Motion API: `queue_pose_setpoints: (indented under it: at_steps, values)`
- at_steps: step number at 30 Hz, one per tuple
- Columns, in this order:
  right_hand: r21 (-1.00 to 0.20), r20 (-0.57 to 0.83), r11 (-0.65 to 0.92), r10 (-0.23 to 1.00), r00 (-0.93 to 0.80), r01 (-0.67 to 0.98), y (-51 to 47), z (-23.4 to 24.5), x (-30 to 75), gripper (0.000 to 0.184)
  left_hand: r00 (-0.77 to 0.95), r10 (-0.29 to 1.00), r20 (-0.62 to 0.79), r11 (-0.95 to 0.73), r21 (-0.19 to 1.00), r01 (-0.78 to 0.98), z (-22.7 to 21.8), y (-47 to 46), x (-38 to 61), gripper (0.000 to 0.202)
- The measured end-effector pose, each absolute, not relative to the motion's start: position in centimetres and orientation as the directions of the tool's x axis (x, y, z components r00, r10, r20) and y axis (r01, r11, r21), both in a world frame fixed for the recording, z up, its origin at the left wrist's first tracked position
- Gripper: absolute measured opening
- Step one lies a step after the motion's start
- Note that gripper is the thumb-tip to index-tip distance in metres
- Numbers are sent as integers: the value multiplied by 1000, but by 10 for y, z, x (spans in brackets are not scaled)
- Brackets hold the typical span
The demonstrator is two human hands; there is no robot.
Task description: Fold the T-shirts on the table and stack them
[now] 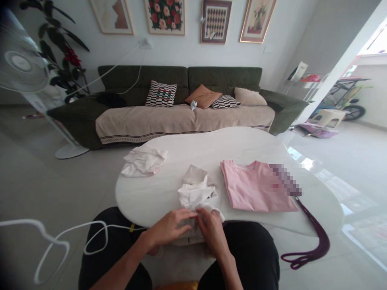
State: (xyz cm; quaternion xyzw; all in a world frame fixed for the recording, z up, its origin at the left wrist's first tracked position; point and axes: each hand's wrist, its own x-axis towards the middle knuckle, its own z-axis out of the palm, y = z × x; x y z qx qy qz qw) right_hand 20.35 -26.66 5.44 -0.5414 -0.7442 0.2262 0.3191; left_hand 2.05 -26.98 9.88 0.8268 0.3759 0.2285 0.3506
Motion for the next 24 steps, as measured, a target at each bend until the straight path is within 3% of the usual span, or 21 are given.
queue_pose_setpoints:
  at_steps: [3,6,11,14,16,19,24]
  values:
    - [-671,230,276,960,-162,688,-281,42,206,30,422,902,94,-359,707,609,80,-265,-3,38]
    - [-693,241,282,958,-156,663,-293,39,206,31,307,941,144,-322,662,677,73,-253,-14,38]
    - [-725,189,267,963,-189,635,-306,46,194,32,381,889,253,-450,637,626,71,-223,12,48]
    - [-745,184,271,962,-203,610,-312,53,190,32,413,883,225,-457,619,639,64,-201,36,54]
    - [-763,180,260,965,-191,592,-316,59,193,31,396,904,161,-408,596,691,60,-192,44,48]
    - [-786,187,210,977,-101,582,-325,74,213,29,345,928,142,-359,586,726,64,-194,37,18]
    - [-881,210,103,960,187,461,-360,109,275,26,66,969,240,-222,710,668,101,-240,-24,36]
